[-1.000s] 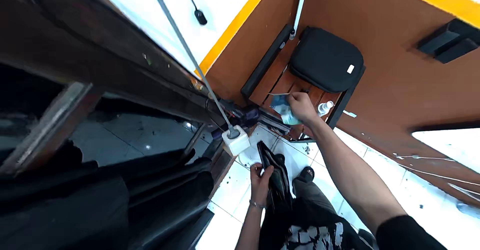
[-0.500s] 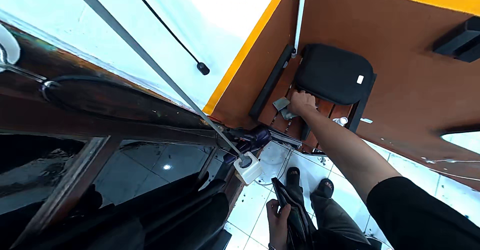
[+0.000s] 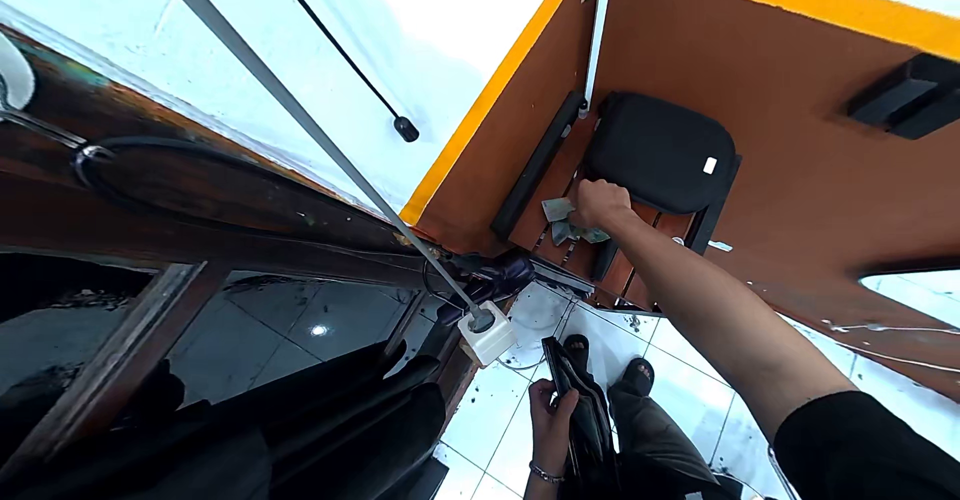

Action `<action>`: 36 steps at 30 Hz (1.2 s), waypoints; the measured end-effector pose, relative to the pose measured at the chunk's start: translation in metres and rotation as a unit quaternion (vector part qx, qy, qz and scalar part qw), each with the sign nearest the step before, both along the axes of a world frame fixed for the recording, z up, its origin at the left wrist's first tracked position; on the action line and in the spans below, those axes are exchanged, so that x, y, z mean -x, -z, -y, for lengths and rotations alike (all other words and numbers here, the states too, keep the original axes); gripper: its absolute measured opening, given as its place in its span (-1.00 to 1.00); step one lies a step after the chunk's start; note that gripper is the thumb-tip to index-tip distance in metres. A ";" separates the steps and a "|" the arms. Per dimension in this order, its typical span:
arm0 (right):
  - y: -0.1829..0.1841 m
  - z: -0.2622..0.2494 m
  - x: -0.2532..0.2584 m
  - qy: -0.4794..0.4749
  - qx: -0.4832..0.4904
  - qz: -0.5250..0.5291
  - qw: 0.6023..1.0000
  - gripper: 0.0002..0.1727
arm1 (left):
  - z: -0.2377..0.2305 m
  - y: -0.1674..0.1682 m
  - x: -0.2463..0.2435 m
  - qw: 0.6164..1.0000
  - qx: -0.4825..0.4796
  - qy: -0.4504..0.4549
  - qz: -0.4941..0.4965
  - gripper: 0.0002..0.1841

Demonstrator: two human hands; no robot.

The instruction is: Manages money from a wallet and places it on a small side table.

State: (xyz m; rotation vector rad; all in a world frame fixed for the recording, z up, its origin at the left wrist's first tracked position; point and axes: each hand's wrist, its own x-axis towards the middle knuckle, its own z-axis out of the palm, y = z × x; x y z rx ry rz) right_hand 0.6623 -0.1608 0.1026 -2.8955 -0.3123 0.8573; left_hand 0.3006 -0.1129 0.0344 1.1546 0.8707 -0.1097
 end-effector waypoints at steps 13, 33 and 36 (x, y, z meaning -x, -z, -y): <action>-0.023 0.051 0.136 0.191 -0.518 -0.141 0.822 -0.78 | -0.009 -0.008 -0.046 0.999 -0.016 0.011 0.036 -0.34; 0.029 0.126 0.244 0.203 -0.461 -0.118 0.856 -0.72 | -0.012 -0.022 -0.034 0.909 0.279 0.200 0.235 -0.48; 0.024 0.134 0.240 0.198 -0.449 -0.113 0.864 -0.68 | -0.012 -0.024 -0.034 0.925 0.252 0.174 0.225 -0.51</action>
